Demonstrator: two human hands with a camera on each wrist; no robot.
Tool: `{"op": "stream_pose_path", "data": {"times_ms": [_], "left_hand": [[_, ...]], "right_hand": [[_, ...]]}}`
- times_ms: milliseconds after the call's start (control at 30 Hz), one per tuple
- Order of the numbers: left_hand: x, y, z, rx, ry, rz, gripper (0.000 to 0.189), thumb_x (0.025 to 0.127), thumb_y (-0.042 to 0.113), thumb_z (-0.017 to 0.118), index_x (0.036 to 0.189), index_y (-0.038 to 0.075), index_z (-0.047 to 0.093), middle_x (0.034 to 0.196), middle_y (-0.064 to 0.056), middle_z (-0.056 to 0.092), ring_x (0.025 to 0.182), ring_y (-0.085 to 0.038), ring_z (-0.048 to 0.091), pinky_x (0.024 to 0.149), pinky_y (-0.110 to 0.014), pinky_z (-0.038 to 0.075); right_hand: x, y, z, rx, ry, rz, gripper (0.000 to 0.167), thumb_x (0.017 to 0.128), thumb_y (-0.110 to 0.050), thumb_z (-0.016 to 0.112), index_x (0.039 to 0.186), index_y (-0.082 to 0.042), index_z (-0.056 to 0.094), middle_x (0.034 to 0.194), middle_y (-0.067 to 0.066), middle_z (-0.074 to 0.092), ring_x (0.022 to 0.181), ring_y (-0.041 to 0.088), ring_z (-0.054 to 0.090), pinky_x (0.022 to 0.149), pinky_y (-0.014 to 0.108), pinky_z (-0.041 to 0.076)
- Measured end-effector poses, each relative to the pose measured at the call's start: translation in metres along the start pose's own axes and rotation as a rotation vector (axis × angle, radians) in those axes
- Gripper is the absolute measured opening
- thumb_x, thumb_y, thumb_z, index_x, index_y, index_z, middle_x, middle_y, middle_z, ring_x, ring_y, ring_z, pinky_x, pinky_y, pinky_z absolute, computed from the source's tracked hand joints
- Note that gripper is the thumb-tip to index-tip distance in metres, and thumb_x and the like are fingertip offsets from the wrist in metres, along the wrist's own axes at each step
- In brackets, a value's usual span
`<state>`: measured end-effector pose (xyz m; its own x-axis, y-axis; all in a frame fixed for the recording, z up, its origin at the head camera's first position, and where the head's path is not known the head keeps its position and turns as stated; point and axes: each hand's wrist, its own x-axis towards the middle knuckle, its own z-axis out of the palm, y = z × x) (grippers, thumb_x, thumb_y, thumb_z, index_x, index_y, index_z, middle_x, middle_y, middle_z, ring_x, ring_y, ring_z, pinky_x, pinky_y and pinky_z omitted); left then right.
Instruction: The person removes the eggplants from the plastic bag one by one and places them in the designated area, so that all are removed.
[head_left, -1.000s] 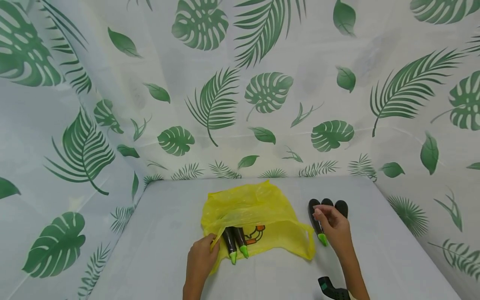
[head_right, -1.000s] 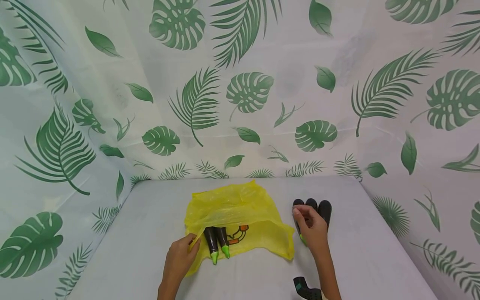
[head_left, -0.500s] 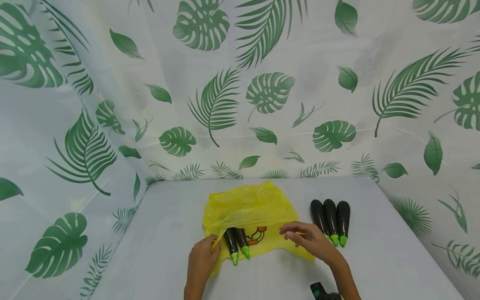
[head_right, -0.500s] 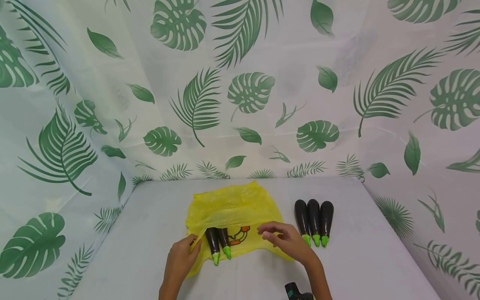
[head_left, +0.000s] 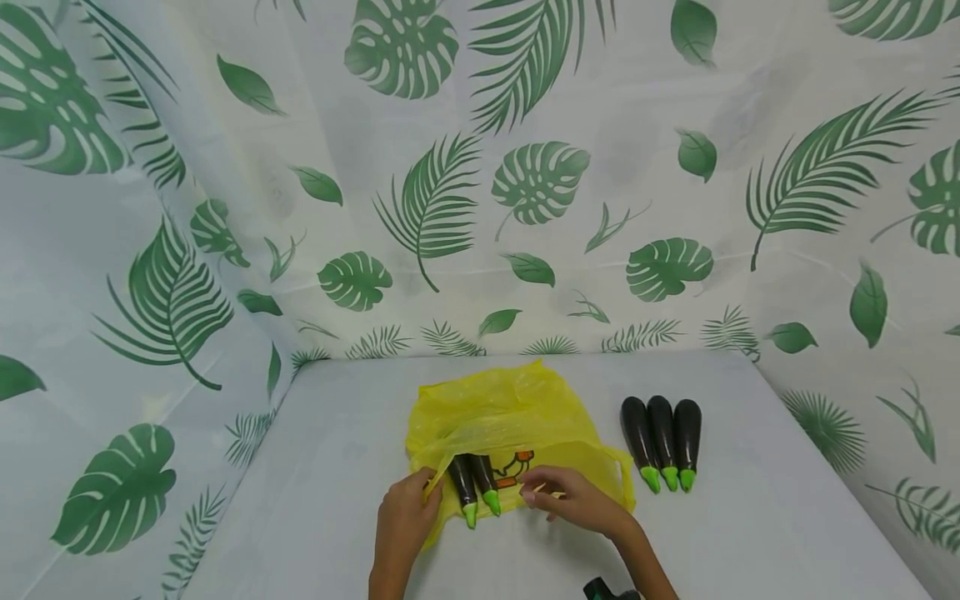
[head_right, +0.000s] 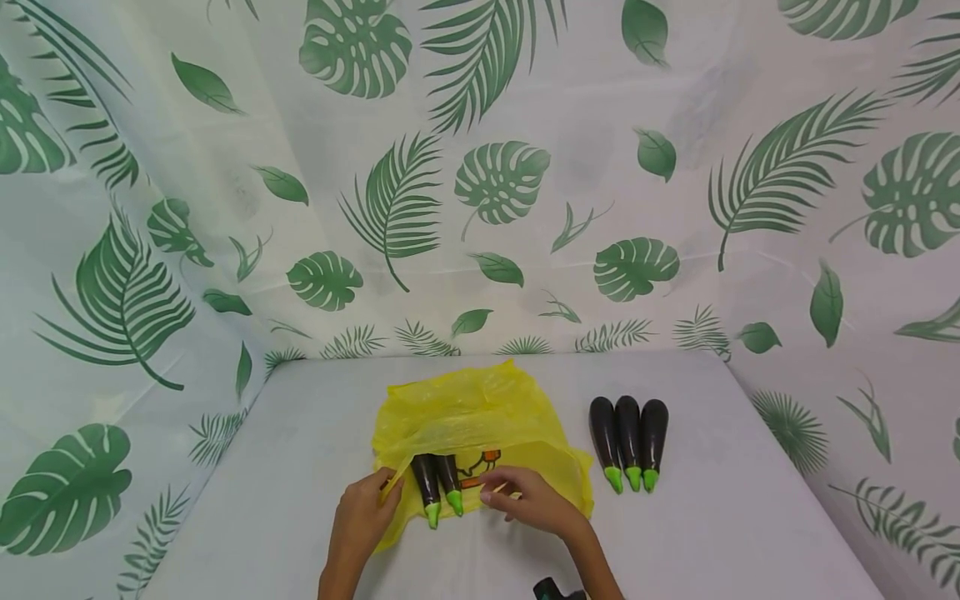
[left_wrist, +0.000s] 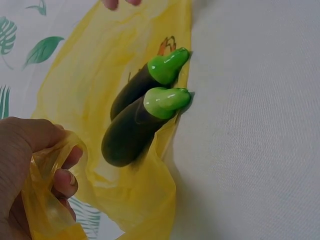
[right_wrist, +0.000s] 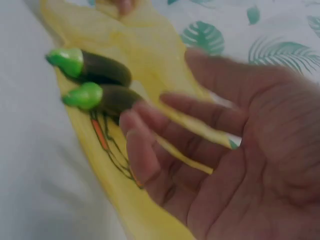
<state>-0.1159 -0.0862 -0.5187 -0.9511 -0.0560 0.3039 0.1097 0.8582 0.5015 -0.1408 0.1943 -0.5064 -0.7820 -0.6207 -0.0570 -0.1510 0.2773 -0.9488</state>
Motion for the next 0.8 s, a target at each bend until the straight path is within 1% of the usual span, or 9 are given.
{"op": "stream_pose_path", "data": {"times_ms": [133, 233, 367, 433, 533, 667, 800], "left_hand": [[0.0, 0.0, 0.0, 0.005, 0.007, 0.006, 0.012, 0.086, 0.021, 0.074, 0.091, 0.01, 0.073, 0.083, -0.003, 0.074, 0.066, -0.01, 0.064, 0.057, -0.026, 0.049], [0.0, 0.0, 0.0, 0.011, 0.023, 0.011, 0.012, 0.085, 0.021, 0.075, 0.091, 0.01, 0.073, 0.082, -0.003, 0.074, 0.066, -0.01, 0.064, 0.057, -0.026, 0.049], [0.001, -0.001, 0.0, 0.016, 0.034, 0.016, 0.012, 0.085, 0.021, 0.075, 0.09, 0.01, 0.073, 0.082, -0.003, 0.074, 0.067, -0.011, 0.066, 0.057, -0.027, 0.05], [0.001, -0.001, 0.0, 0.013, 0.032, 0.014, 0.012, 0.085, 0.021, 0.075, 0.091, 0.011, 0.073, 0.082, -0.003, 0.074, 0.067, -0.011, 0.066, 0.057, -0.027, 0.05], [0.001, -0.001, 0.0, 0.011, 0.025, 0.011, 0.011, 0.085, 0.02, 0.075, 0.091, 0.01, 0.073, 0.081, -0.003, 0.074, 0.065, -0.01, 0.065, 0.056, -0.026, 0.049], [0.0, 0.001, -0.001, 0.01, 0.034, 0.018, 0.011, 0.085, 0.02, 0.075, 0.09, 0.01, 0.073, 0.08, -0.002, 0.074, 0.064, -0.009, 0.063, 0.055, -0.026, 0.048], [0.0, 0.002, -0.001, 0.019, 0.062, 0.042, 0.011, 0.084, 0.019, 0.076, 0.089, 0.009, 0.073, 0.079, -0.002, 0.074, 0.064, -0.01, 0.064, 0.056, -0.027, 0.049]], "right_hand": [[0.011, 0.004, 0.007, 0.01, 0.042, 0.041, 0.042, 0.099, -0.023, 0.057, 0.129, 0.007, 0.055, 0.119, 0.026, 0.062, 0.096, 0.032, 0.066, 0.066, 0.037, 0.057], [0.02, 0.006, 0.014, 0.031, 0.077, 0.073, 0.043, 0.099, -0.021, 0.057, 0.129, 0.01, 0.053, 0.115, 0.023, 0.064, 0.095, 0.035, 0.066, 0.066, 0.037, 0.058], [0.029, 0.005, 0.024, 0.055, 0.128, 0.118, 0.048, 0.098, -0.022, 0.06, 0.129, 0.013, 0.051, 0.11, 0.018, 0.064, 0.094, 0.034, 0.066, 0.066, 0.038, 0.058], [0.032, 0.005, 0.028, 0.054, 0.159, 0.131, 0.048, 0.097, -0.022, 0.061, 0.128, 0.013, 0.051, 0.108, 0.018, 0.064, 0.093, 0.033, 0.066, 0.067, 0.04, 0.058], [0.037, 0.004, 0.035, 0.028, 0.218, 0.153, 0.049, 0.096, -0.024, 0.063, 0.126, 0.013, 0.052, 0.104, 0.017, 0.064, 0.088, 0.029, 0.066, 0.065, 0.038, 0.058], [0.044, 0.006, 0.042, -0.043, 0.286, 0.16, 0.05, 0.094, -0.024, 0.065, 0.125, 0.014, 0.053, 0.101, 0.016, 0.065, 0.082, 0.023, 0.065, 0.061, 0.034, 0.057], [0.05, 0.009, 0.047, -0.089, 0.304, 0.148, 0.056, 0.094, -0.026, 0.065, 0.127, 0.017, 0.05, 0.102, 0.019, 0.066, 0.078, 0.023, 0.066, 0.059, 0.033, 0.056]]}}
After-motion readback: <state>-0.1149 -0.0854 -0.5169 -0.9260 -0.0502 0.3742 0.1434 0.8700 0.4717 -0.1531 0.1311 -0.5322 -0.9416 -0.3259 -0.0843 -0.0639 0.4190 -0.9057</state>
